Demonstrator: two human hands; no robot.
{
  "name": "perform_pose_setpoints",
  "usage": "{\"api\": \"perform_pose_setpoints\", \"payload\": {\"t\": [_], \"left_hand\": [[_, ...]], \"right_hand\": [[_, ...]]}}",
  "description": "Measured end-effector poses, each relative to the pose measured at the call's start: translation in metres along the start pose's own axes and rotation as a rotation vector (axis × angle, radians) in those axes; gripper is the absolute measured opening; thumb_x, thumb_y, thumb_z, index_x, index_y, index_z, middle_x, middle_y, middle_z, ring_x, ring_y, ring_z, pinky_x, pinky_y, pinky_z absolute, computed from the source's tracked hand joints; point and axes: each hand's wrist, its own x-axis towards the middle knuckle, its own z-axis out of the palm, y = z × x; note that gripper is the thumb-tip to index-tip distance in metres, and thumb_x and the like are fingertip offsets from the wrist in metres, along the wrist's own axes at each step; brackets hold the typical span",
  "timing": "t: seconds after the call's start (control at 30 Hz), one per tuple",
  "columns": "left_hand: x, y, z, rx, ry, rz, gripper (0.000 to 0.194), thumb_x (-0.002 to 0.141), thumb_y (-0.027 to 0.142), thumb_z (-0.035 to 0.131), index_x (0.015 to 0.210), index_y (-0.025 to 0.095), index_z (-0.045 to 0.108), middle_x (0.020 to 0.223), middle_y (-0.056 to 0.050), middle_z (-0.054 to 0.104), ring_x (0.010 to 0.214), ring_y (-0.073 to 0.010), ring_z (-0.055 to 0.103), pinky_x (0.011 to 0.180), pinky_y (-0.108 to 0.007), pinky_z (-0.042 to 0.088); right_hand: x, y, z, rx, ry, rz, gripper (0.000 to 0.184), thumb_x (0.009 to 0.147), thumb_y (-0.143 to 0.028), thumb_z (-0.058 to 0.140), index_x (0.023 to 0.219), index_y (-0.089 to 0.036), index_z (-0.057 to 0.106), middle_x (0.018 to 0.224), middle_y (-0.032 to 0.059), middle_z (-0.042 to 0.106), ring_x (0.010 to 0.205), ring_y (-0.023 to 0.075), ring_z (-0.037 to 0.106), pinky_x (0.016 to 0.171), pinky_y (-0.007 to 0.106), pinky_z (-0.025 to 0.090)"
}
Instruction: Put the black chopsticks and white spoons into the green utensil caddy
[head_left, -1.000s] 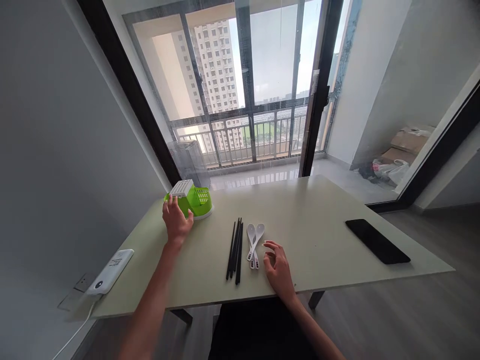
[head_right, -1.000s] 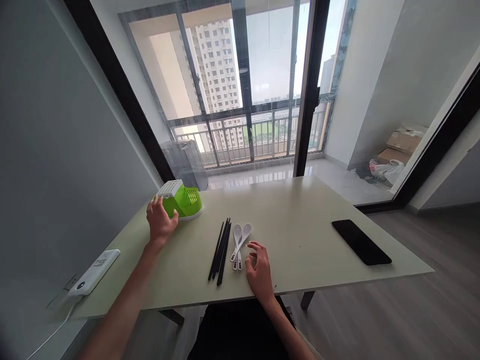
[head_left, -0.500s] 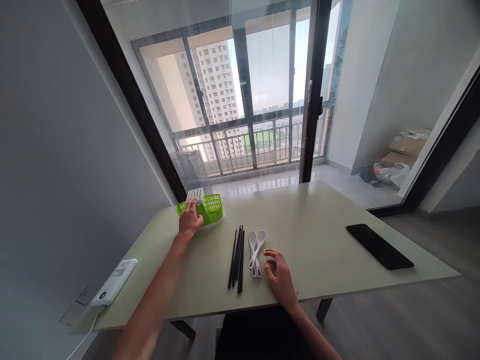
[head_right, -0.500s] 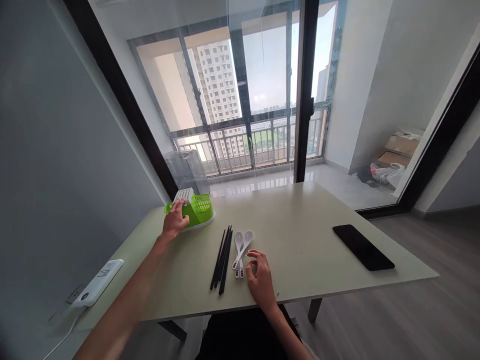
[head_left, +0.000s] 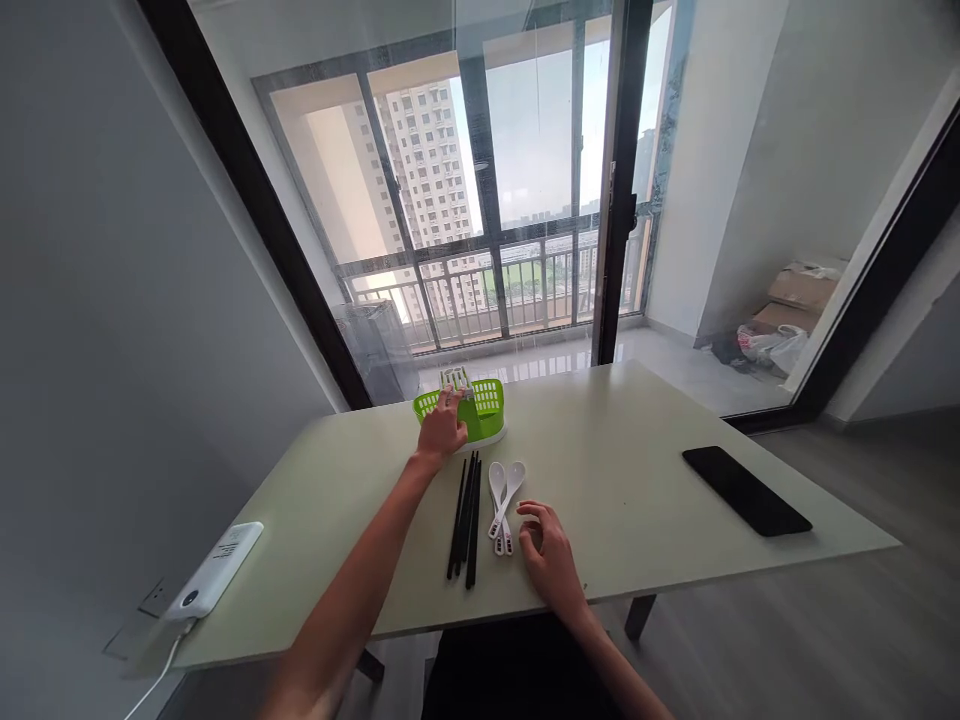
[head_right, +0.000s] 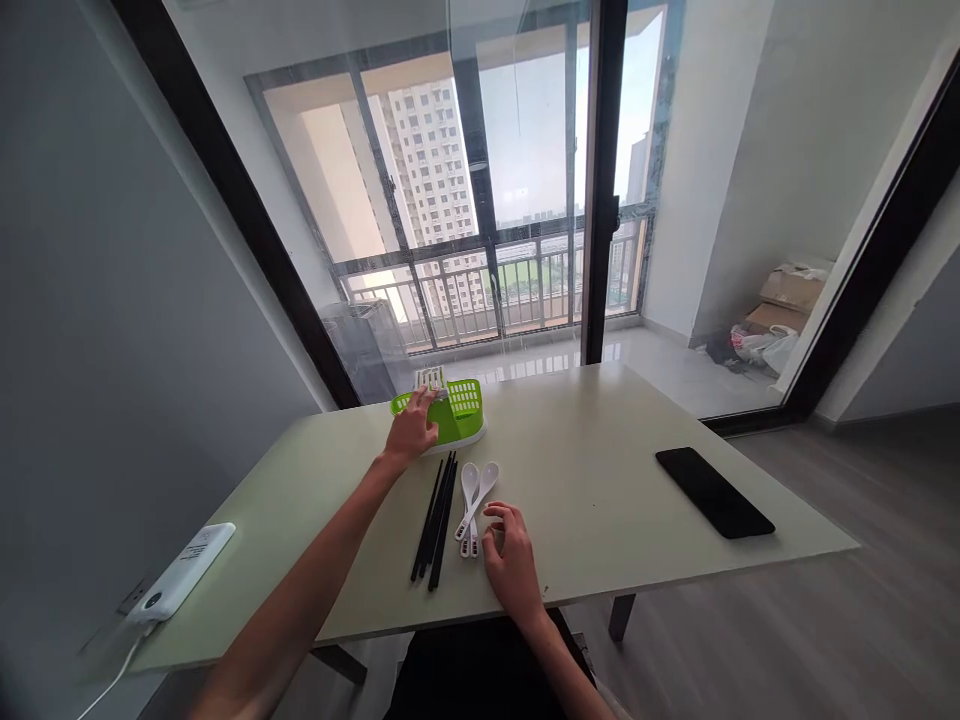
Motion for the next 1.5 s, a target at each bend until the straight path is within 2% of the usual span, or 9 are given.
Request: {"api": "perform_pose_setpoints", "payload": {"t": [0.23,0.43,0.57,0.67,0.73,0.8,0.9,1.17,1.5], "left_hand": [[-0.002,0.023,0.001,-0.043,-0.015,0.052,0.075,0.083,0.015,0.054,0.156,0.026,0.038,0.164,-0.01,0.034,0.114,-0.0284,0.067,0.087,-0.035,0.055],[-0.009,0.017,-0.003,-0.106,-0.004,0.106,0.073,0.083,0.014,0.055,0.154,0.027,0.041,0.162,-0.009,0.039,0.11,-0.0273,0.068,0.087,-0.037,0.057],[-0.037,0.004,0.011,-0.35,0.179,0.083,0.059,0.087,0.011,0.048,0.143,0.027,0.049,0.15,-0.007,0.051,0.131,-0.0244,0.055,0.106,-0.041,0.049],[-0.07,-0.005,0.025,-0.502,0.282,-0.037,0.039,0.091,0.016,0.045,0.128,0.02,0.056,0.131,-0.011,0.061,0.117,-0.0215,0.062,0.104,-0.04,0.049],[-0.092,-0.009,0.031,-0.519,0.257,-0.104,0.029,0.093,0.023,0.044,0.119,0.018,0.058,0.114,-0.01,0.065,0.091,-0.0188,0.067,0.089,-0.036,0.055],[-0.113,-0.011,0.036,-0.547,0.208,-0.157,0.025,0.095,0.03,0.045,0.112,0.019,0.059,0.091,-0.004,0.066,0.068,-0.0157,0.063,0.074,-0.032,0.055],[-0.14,-0.011,0.04,-0.602,0.134,-0.212,0.027,0.096,0.038,0.045,0.109,0.02,0.059,0.067,0.004,0.057,0.054,-0.014,0.056,0.059,-0.026,0.049],[-0.192,-0.001,0.039,-0.799,-0.025,-0.374,0.041,0.092,0.057,0.052,0.112,0.022,0.059,0.063,0.006,0.051,0.057,-0.0168,0.056,0.057,-0.027,0.045],[-0.196,0.001,0.044,-0.703,-0.084,-0.352,0.04,0.092,0.059,0.052,0.114,0.025,0.058,0.064,0.007,0.047,0.057,-0.0165,0.053,0.06,-0.027,0.043]], "right_hand": [[0.0,0.0,0.0,0.01,-0.001,-0.013,0.028,0.087,-0.015,0.047,0.107,-0.022,0.065,0.118,0.0095,0.066,0.101,0.0222,0.067,0.088,0.036,0.056],[0.001,-0.001,0.001,0.016,-0.003,-0.033,0.026,0.087,-0.015,0.047,0.103,-0.022,0.066,0.117,0.0094,0.067,0.09,0.0196,0.069,0.083,0.033,0.057],[0.001,-0.002,0.0,0.016,-0.018,-0.021,0.024,0.087,-0.016,0.048,0.102,-0.022,0.066,0.118,0.0101,0.066,0.097,0.0209,0.068,0.085,0.033,0.057],[0.0,-0.004,-0.002,0.021,-0.028,-0.005,0.024,0.087,-0.016,0.048,0.101,-0.022,0.066,0.117,0.01,0.066,0.101,0.0216,0.067,0.087,0.033,0.056],[0.0,-0.005,-0.003,0.027,-0.036,0.002,0.022,0.088,-0.016,0.049,0.1,-0.022,0.066,0.117,0.0097,0.066,0.1,0.0214,0.067,0.087,0.033,0.056],[-0.001,-0.006,-0.003,0.032,-0.047,0.007,0.021,0.089,-0.017,0.048,0.099,-0.022,0.066,0.118,0.0094,0.066,0.098,0.0207,0.068,0.086,0.032,0.056],[-0.001,-0.008,-0.003,0.039,-0.056,0.01,0.02,0.09,-0.019,0.048,0.098,-0.022,0.066,0.118,0.0093,0.066,0.097,0.0205,0.068,0.084,0.032,0.056],[0.0,-0.012,-0.006,0.027,-0.054,0.011,0.018,0.091,-0.021,0.049,0.095,-0.023,0.067,0.116,0.0094,0.068,0.101,0.0218,0.069,0.086,0.033,0.056],[0.0,-0.01,-0.006,0.012,-0.101,0.032,0.019,0.092,-0.019,0.047,0.097,-0.024,0.065,0.117,0.0083,0.067,0.1,0.0206,0.068,0.089,0.032,0.055]]}}
